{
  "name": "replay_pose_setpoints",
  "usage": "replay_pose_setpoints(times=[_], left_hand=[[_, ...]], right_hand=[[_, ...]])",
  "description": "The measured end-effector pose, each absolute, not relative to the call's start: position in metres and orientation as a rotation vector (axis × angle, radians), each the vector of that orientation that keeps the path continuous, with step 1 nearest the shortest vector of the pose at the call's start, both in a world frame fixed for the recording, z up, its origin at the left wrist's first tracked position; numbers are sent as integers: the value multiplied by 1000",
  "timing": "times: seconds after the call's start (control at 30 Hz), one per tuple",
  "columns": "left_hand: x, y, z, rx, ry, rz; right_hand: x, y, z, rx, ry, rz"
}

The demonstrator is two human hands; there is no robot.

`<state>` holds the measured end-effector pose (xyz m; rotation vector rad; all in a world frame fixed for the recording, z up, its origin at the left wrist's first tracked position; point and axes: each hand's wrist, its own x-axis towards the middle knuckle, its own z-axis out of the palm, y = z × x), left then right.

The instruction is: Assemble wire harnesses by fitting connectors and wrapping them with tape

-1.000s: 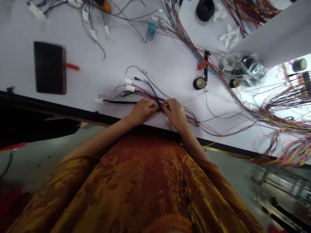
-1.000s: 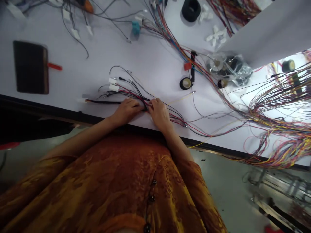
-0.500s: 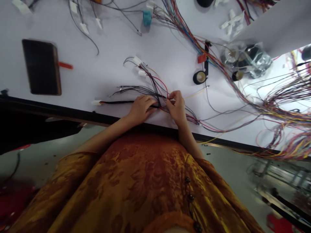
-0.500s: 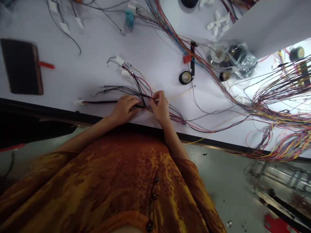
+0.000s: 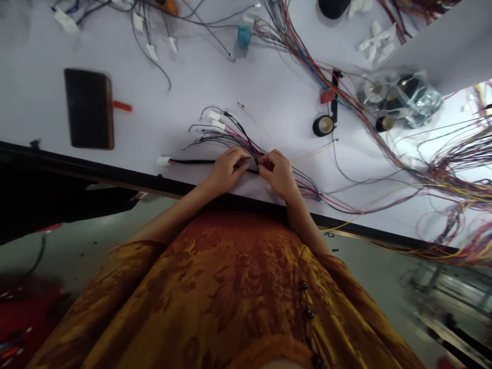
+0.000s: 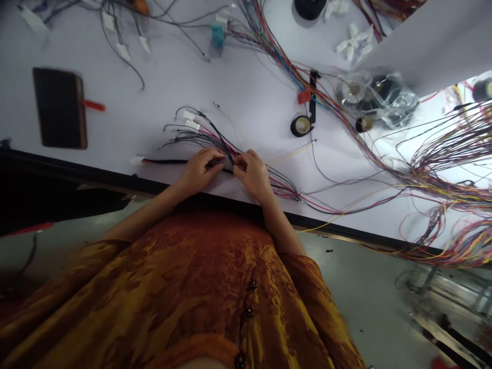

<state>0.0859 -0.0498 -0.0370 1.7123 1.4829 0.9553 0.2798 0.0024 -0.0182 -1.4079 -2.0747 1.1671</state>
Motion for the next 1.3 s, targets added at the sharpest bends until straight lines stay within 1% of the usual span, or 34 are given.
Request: replay_pose_setpoints(times=[0.1,0.23,0.3,0.47,0.57,0.67,0.83,0.93,1.07,1.2,1.3], left_hand=[[88,-44,-32,1535,1443,998],[92,-38,-32,1586,1291,936],[93,-38,-33,1580,1290,955],[87,-44,-33,1413,1265,1129],[80,-47,-34,1289,1245,1192],[76,-47,-40,1155,1144,1285],[82,-45,-40,1019,1092,1226],[84,-49,-29,1039,1182,1239],[77,-61,-22,1075,1299,1324],[65,-68,-28,1032,1303,1396],[60,-68,-32,1011,1301,1423]], right_hand=[[282,0,-22,-1397,-1977,1181],[285,-3,-28,-1383,-1813,1300],[286,-7,-29,-1360,-1822,1289],[281,-19,-22,-1275,-2216,1018],[273,-23,-17,-1375,-2414,848],[266,-25,-15,-1485,-2504,756],[266,-30,-19,-1449,-2568,649],[273,-31,-27,-1361,-2409,694],[278,-23,-37,-1462,-1956,761],[273,-8,-38,-1541,-2057,854],[269,1,-38,-1578,-2069,824]])
